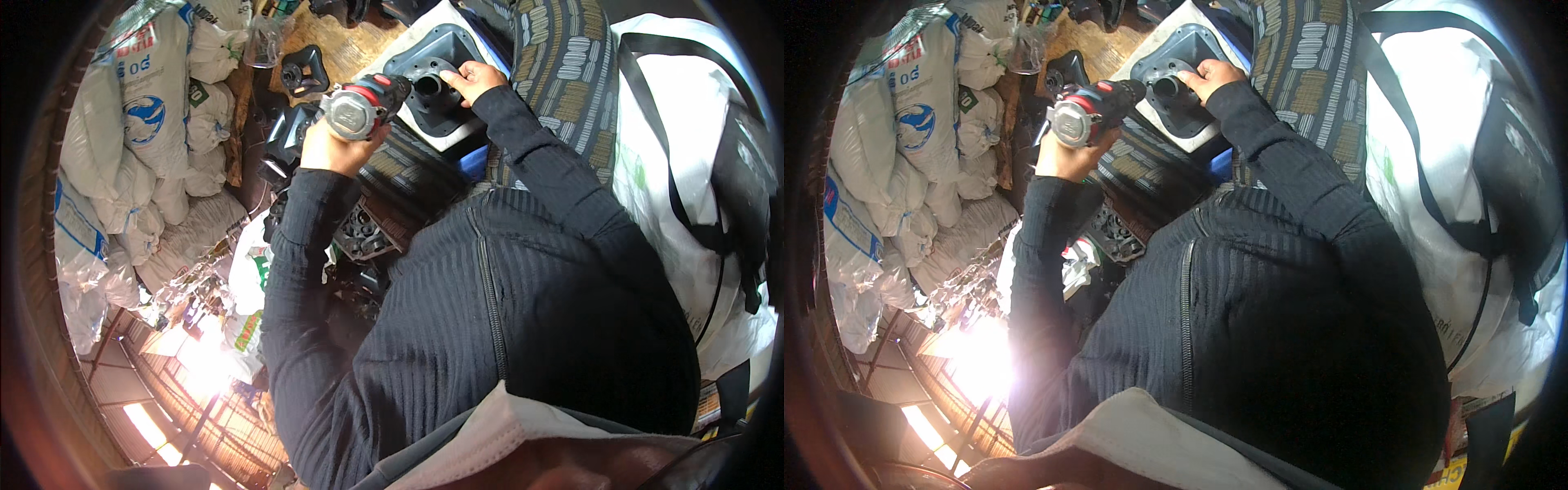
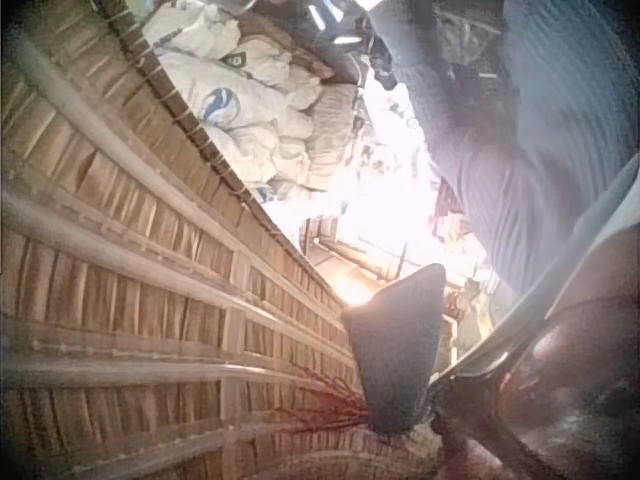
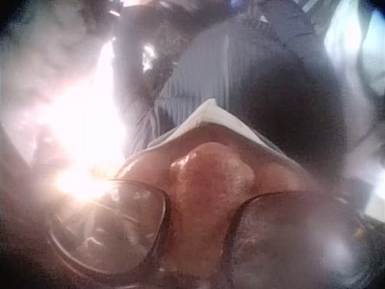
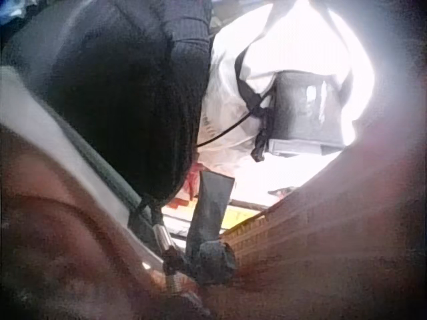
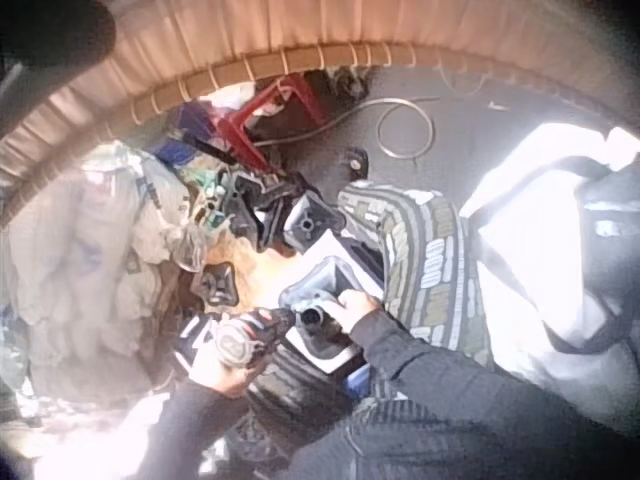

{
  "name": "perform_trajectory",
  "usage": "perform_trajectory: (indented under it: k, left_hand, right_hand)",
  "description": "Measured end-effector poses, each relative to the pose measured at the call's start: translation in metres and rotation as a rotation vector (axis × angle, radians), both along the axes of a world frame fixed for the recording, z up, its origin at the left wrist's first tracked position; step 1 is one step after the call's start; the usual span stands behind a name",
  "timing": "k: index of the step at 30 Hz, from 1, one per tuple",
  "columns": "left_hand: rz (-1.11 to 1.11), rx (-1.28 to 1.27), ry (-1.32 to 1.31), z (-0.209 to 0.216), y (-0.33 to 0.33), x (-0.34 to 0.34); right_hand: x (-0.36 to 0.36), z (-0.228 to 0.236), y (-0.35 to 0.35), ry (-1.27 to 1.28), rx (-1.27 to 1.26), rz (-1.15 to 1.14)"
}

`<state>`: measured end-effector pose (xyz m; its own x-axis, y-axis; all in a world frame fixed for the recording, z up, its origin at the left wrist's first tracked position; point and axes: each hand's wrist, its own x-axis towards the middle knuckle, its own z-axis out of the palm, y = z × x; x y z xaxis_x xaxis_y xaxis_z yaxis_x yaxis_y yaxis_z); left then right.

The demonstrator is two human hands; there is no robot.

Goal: The person uses a cordless impact driver to fasten screws into a black plastic motorcycle part. They repeatedly pick up the part, align it, and drive screws into multiple holes before setting it down.

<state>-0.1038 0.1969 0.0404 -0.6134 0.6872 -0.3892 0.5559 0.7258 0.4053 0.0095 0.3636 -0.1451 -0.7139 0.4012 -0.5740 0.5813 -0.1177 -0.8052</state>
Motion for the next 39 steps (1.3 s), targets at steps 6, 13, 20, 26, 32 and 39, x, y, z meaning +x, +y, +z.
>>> perform_trajectory:
  k: [6, 13, 20, 26, 32, 39]
  left_hand:
    - [0.077, 0.030, 0.078, 0.019, -0.040, 0.048]
    - [0.567, 0.357, -0.306, 0.068, -0.057, 0.115]
    - [0.186, 0.368, -0.028, 0.053, -0.044, 0.120]
    - [0.031, 0.260, 0.024, 0.052, -0.035, 0.112]
    - [0.039, 0.305, -0.024, 0.044, -0.030, 0.104]
    - [0.036, 0.281, -0.080, 0.035, -0.033, 0.099]
  right_hand:
    - [0.006, -0.026, 0.003, 0.104, 0.124, -0.137]
    - [0.055, 0.026, 0.015, 0.238, -1.078, -0.314]
    - [0.054, 0.034, -0.010, 0.329, -1.551, -0.336]
    - [0.051, 0.039, -0.013, 0.357, -1.669, -0.342]
    - [0.049, 0.046, -0.015, 0.275, -1.429, -0.452]
    - [0.048, 0.064, -0.021, 0.197, -1.341, -0.470]
